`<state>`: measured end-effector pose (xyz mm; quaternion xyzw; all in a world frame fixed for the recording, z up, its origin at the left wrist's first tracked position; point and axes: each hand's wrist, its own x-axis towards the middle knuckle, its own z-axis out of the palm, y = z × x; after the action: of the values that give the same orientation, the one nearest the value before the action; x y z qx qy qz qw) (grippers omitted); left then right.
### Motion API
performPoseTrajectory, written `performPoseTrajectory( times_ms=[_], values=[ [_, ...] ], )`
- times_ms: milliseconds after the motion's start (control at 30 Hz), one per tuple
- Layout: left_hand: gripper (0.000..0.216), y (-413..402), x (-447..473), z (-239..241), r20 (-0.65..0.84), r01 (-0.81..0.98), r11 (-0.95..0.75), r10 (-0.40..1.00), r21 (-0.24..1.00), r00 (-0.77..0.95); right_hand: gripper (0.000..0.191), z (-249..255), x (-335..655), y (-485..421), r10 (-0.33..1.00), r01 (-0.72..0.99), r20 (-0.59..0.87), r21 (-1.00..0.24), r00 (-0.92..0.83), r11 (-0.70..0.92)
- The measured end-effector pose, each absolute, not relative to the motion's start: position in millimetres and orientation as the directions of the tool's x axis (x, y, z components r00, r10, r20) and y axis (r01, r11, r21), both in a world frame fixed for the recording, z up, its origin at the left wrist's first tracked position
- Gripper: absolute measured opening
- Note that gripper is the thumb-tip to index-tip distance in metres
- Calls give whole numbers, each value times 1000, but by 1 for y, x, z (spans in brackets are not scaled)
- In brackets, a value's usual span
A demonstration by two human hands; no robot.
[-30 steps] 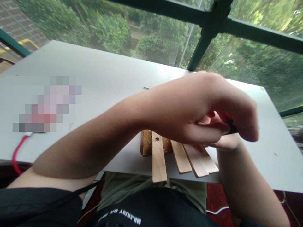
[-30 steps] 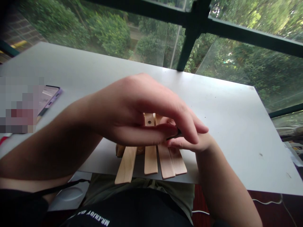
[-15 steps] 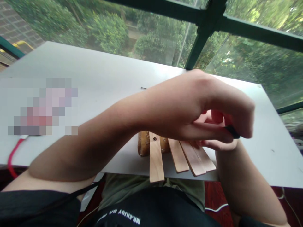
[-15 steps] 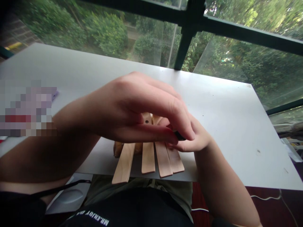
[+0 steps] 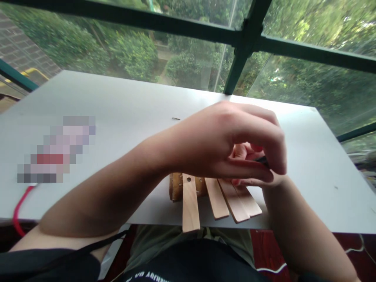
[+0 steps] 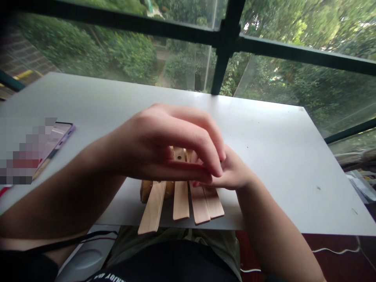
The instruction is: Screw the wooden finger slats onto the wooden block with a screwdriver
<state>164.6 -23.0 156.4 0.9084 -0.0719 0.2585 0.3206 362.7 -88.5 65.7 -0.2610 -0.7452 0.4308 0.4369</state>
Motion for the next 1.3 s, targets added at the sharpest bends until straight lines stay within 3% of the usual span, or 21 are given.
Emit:
performPoseTrajectory(
  times_ms=[133,233,300,400,567,733,867,1033,1200,1300],
  values=[
    [12,-29,163,153,530,-336,-722,50,605,847,23,59,367,-90,722,6,459,-842,-517,539],
    [12,-31,163,150,540,-358,-714,33,601,841,9,58,370,-88,646,-67,410,-872,-644,486],
    [13,-30,163,149,533,-366,-707,18,605,846,12,58,370,-87,634,-102,395,-889,-665,446],
    [15,-29,161,149,514,-355,-710,12,609,857,15,59,364,-89,729,-150,369,-925,-576,350],
    [24,-26,160,148,486,-361,-724,-40,588,873,26,60,352,-94,802,-94,410,-906,-434,412],
    [31,-25,165,140,521,-401,-730,-73,553,850,30,59,347,-97,823,-58,379,-918,-423,393],
    [12,-24,163,137,512,-357,-736,-17,575,859,40,56,345,-96,813,-128,345,-937,-469,324],
    [14,-22,155,141,457,-302,-746,4,594,889,25,48,345,-93,769,-292,386,-918,-510,267],
    [14,-24,151,147,463,-336,-759,-51,558,885,27,40,344,-92,822,-282,236,-955,-519,97],
    [10,-26,151,150,451,-355,-739,-78,573,889,32,44,342,-93,850,-273,221,-957,-478,95]
  ],
)
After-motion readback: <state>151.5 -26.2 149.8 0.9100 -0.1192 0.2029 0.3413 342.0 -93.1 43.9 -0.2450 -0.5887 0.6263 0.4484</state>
